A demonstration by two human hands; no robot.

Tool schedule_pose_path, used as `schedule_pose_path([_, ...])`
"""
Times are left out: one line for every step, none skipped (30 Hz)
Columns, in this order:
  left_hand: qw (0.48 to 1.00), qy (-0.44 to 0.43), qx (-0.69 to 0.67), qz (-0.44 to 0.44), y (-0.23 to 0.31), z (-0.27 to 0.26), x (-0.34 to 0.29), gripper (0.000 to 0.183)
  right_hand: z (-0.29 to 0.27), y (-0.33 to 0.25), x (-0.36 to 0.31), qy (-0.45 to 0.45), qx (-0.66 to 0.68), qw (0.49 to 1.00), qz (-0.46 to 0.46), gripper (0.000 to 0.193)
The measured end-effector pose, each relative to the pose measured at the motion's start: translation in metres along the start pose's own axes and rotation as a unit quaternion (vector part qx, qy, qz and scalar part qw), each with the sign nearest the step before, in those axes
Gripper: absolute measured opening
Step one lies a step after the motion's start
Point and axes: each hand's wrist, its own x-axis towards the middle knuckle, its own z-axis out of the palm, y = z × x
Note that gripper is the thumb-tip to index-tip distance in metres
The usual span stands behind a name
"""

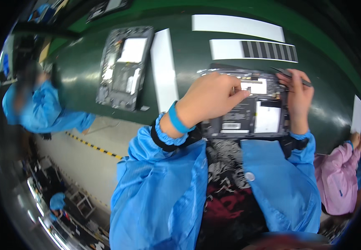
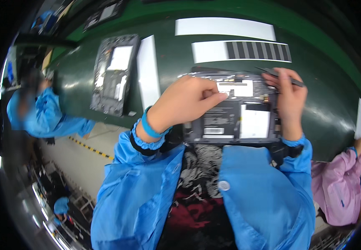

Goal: The recorder is assembling electronic tablets on a factory line, using tweezers to connect ribbon cables and applying labels to internal components.

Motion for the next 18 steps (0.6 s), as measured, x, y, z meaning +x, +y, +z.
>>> schedule_pose_path([0.997,0.033,-0.073,-0.006,-0.012,-0.013,-0.029,0.026,0.001,-0.009,-0.003,-0.013,0.01,1.0,0.025,0.025])
schedule_pose_path([0.987,0.063,-0.15,-0.001,-0.025,-0.022,-0.051,0.02,-0.01,-0.018,-0.011,-0.056,-0.047,0.995,0.064,0.025])
schedule_pose_path([0.982,0.17,-0.068,0.048,-0.048,-0.017,-0.069,0.017,-0.02,-0.022,-0.021,-0.085,-0.091,0.989,0.079,0.022])
schedule_pose_path([0.98,0.198,-0.021,0.012,-0.064,-0.018,-0.088,0.023,-0.014,-0.029,-0.037,-0.087,-0.07,0.992,0.056,0.019])
schedule_pose_path([0.973,0.227,0.027,-0.028,-0.076,-0.017,-0.108,0.03,0.002,-0.033,-0.05,-0.094,-0.047,0.994,0.035,0.016])
schedule_pose_path([0.973,0.226,0.027,-0.028,-0.088,-0.011,-0.12,0.03,0.027,-0.038,-0.059,-0.121,-0.039,0.991,0.04,0.014])
schedule_pose_path([0.974,0.221,0.035,-0.031,-0.1,-0.005,-0.129,0.038,0.053,-0.041,-0.068,-0.145,-0.033,0.988,0.045,0.011])
schedule_pose_path([0.974,0.218,0.044,-0.038,-0.105,-0.002,-0.14,0.047,0.074,-0.04,-0.069,-0.172,-0.049,0.981,0.071,0.012])
schedule_pose_path([0.975,0.215,0.041,-0.039,-0.106,0.002,-0.144,0.047,0.094,-0.036,-0.063,-0.204,-0.074,0.972,0.092,0.014])
schedule_pose_path([0.975,0.212,0.055,-0.046,-0.108,0.008,-0.144,0.052,0.117,-0.035,-0.059,-0.236,-0.07,0.967,0.063,0.016])
schedule_pose_path([0.974,0.211,0.066,-0.05,-0.107,0.013,-0.142,0.057,0.135,-0.034,-0.059,-0.262,-0.102,0.958,0.057,0.018])
schedule_pose_path([0.97,0.229,0.05,-0.063,-0.106,0.018,-0.141,0.058,0.154,-0.039,-0.062,-0.276,-0.128,0.951,0.048,0.019])
schedule_pose_path([0.971,0.229,0.044,-0.056,-0.105,0.02,-0.138,0.058,0.17,-0.043,-0.068,-0.277,-0.147,0.948,0.057,0.02])
schedule_pose_path([0.967,0.243,0.065,-0.051,-0.104,0.022,-0.137,0.059,0.182,-0.041,-0.075,-0.283,-0.178,0.942,0.017,0.019])
schedule_pose_path([0.962,0.256,0.086,-0.045,-0.103,0.024,-0.136,0.06,0.19,-0.034,-0.08,-0.288,-0.208,0.934,-0.023,0.017])
schedule_pose_path([0.955,0.284,0.082,-0.04,-0.106,0.031,-0.136,0.061,0.195,-0.026,-0.083,-0.286,-0.217,0.933,-0.025,0.017])
schedule_pose_path([0.954,0.289,0.077,-0.038,-0.105,0.034,-0.137,0.061,0.198,-0.018,-0.084,-0.265,-0.262,0.925,-0.077,0.017])
schedule_pose_path([0.951,0.297,0.073,-0.045,-0.105,0.036,-0.139,0.06,0.2,-0.013,-0.085,-0.242,-0.306,0.912,-0.127,0.016])
